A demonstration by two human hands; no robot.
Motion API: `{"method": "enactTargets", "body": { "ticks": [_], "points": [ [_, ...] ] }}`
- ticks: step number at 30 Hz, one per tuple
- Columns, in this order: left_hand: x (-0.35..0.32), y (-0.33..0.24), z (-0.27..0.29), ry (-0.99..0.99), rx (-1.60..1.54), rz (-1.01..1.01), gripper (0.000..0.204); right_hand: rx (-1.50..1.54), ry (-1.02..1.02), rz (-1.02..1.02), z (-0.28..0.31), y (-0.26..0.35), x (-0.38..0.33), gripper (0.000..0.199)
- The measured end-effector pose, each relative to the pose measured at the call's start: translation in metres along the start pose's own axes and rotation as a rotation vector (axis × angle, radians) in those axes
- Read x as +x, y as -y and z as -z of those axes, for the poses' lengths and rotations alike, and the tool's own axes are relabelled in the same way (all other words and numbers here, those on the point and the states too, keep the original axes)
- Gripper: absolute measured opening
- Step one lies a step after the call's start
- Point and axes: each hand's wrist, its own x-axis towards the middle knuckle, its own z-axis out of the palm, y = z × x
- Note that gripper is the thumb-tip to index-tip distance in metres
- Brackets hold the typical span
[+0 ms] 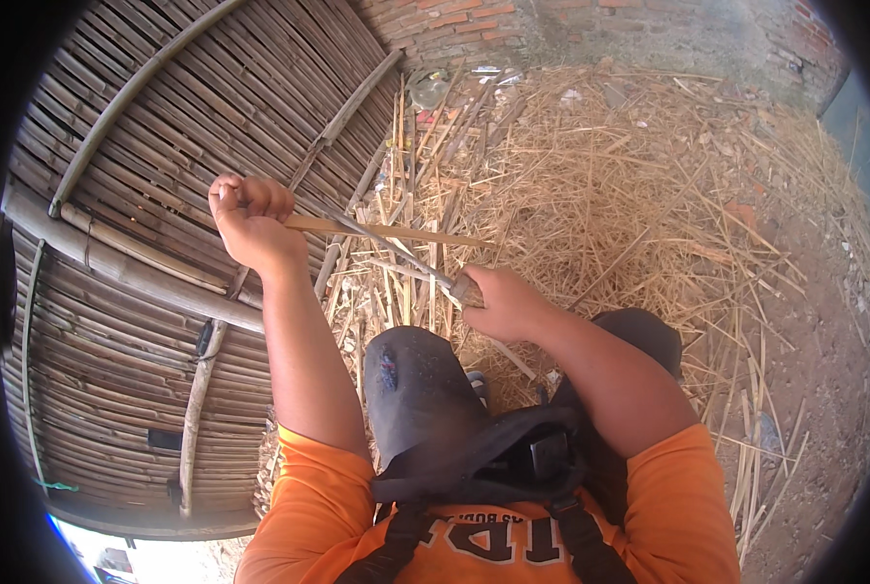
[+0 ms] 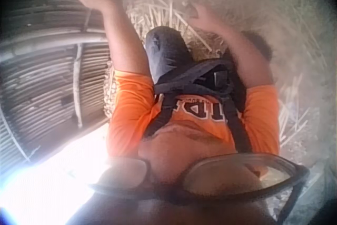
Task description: The person shaves a piece of wood using a knife, pulling the blade along the surface to remove thin layers while holding the wood by hand.
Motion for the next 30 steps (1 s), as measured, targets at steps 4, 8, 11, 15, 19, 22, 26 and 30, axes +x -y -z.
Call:
{"method": "enactTargets", "body": {
  "ticks": [4,8,11,15,19,22,26,30],
  "points": [
    [-0.002,0.001,-0.008,-0.004,0.010,-0.006,0.015,0.049,0.010,-0.009,0.000,-0.002,0.001,0.042],
    [-0.003,0.002,-0.007,0.001,0.024,-0.012,0.015,0.014,0.063,-0.083,-0.005,-0.009,0.007,0.042],
    [0.001,0.002,0.001,-0.019,0.018,-0.004,0.015,0.051,0.088,-0.119,0.001,0.003,0.003,0.044],
    [0.001,0.002,0.001,0.011,0.017,-0.028,0.014,0.085,-0.012,0.001,0.003,-0.002,-0.001,0.048],
    [0.000,0.004,-0.005,0.024,0.019,-0.013,0.014,0.128,-0.029,-0.025,-0.005,-0.006,0.004,0.047],
    [0.002,0.004,-0.007,0.009,0.050,-0.007,0.015,0.063,0.086,-0.180,-0.017,-0.022,0.014,0.044],
    [0.001,0.004,-0.011,-0.011,0.038,0.007,0.016,0.087,-0.040,-0.258,-0.015,-0.029,0.014,0.040],
    [-0.001,0.002,-0.006,0.104,-0.022,0.006,0.011,0.233,-0.271,0.039,-0.010,0.000,0.009,0.041]
  ]
}}
